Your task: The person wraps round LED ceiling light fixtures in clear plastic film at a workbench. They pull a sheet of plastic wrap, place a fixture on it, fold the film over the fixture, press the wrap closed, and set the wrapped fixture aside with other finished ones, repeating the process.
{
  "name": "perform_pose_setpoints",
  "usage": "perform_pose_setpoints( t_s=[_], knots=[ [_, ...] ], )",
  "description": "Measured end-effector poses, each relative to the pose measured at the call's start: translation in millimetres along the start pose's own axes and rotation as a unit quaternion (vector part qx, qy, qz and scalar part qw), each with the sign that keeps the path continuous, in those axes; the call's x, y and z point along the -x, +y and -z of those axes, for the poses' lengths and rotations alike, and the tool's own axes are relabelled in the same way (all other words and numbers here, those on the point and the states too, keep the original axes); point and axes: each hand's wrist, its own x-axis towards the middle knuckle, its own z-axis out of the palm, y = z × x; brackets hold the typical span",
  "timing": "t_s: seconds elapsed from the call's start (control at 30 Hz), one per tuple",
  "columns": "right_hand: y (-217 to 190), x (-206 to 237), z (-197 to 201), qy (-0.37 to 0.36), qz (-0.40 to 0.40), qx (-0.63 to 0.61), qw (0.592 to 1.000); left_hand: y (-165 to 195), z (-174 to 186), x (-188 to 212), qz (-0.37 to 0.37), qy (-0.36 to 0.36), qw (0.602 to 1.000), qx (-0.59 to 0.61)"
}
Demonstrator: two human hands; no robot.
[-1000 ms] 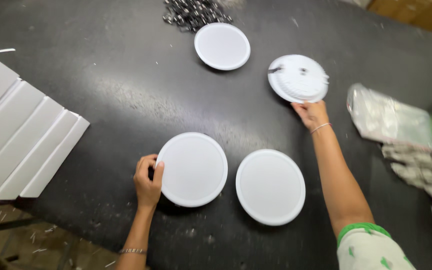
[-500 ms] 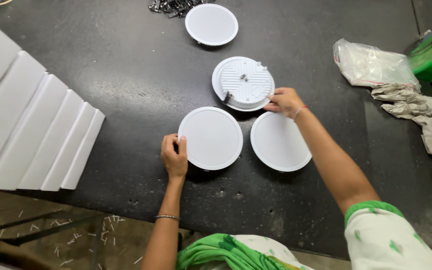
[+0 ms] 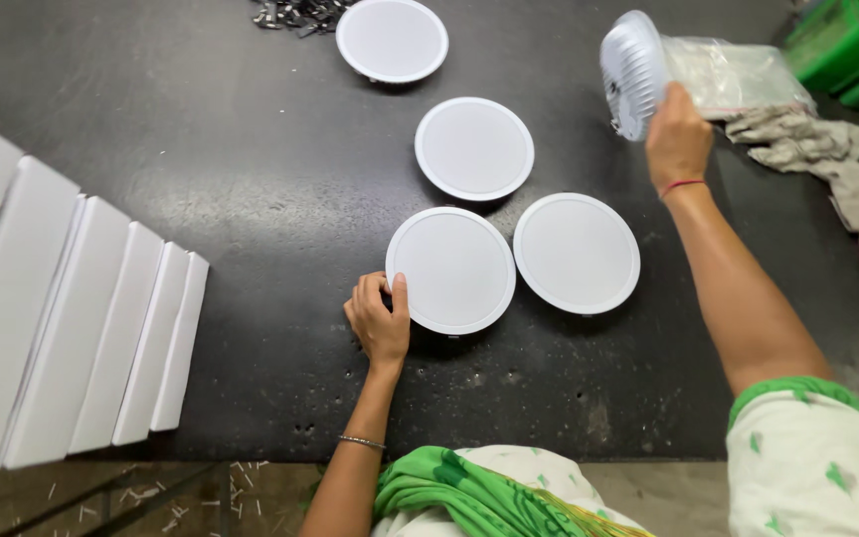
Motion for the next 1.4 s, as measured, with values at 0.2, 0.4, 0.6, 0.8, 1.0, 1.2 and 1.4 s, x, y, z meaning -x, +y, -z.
perform_pose_setpoints(
  t_s=[0.2,0.4,0.6,0.8,1.0,1.2,1.4],
  knots=[
    [-23.4,47.4,-0.2,-0.114,0.123,0.008,0.986,0.6,-0.6,-1.0,0.002,-0.012,1.0,-0.005],
    [-40.1,70.3,17.3,-0.14,0.012,-0.134,0.981,-8.8,-17.5,-5.6,0.002,-0.017,1.0,-0.019],
    [-43.3,148.8,61.1,-0.131,-0.232,-0.202,0.942,-23.6,-40.8,-7.4,-0.004,-0.03,0.999,-0.019],
    [-37.4,222.0,65.4,-0.177,-0.529,-0.507,0.657,-26.1,-30.8,-11.6,-0.021,-0.03,0.999,0.026],
    [-33.7,249.5,44.5,-0.097,-0.569,-0.576,0.578,-33.5,-30.6,-5.2,0.007,-0.09,0.995,0.043],
    [6.9,258.3,110.9,-0.139,-0.572,-0.578,0.565,-16.8,-18.9,20.9,0.072,-0.074,0.988,0.114],
    [59.4,375.5,219.9,0.008,-0.596,-0.43,0.678,87.9,9.2,121.7,-0.075,0.005,0.996,-0.052]
  ],
)
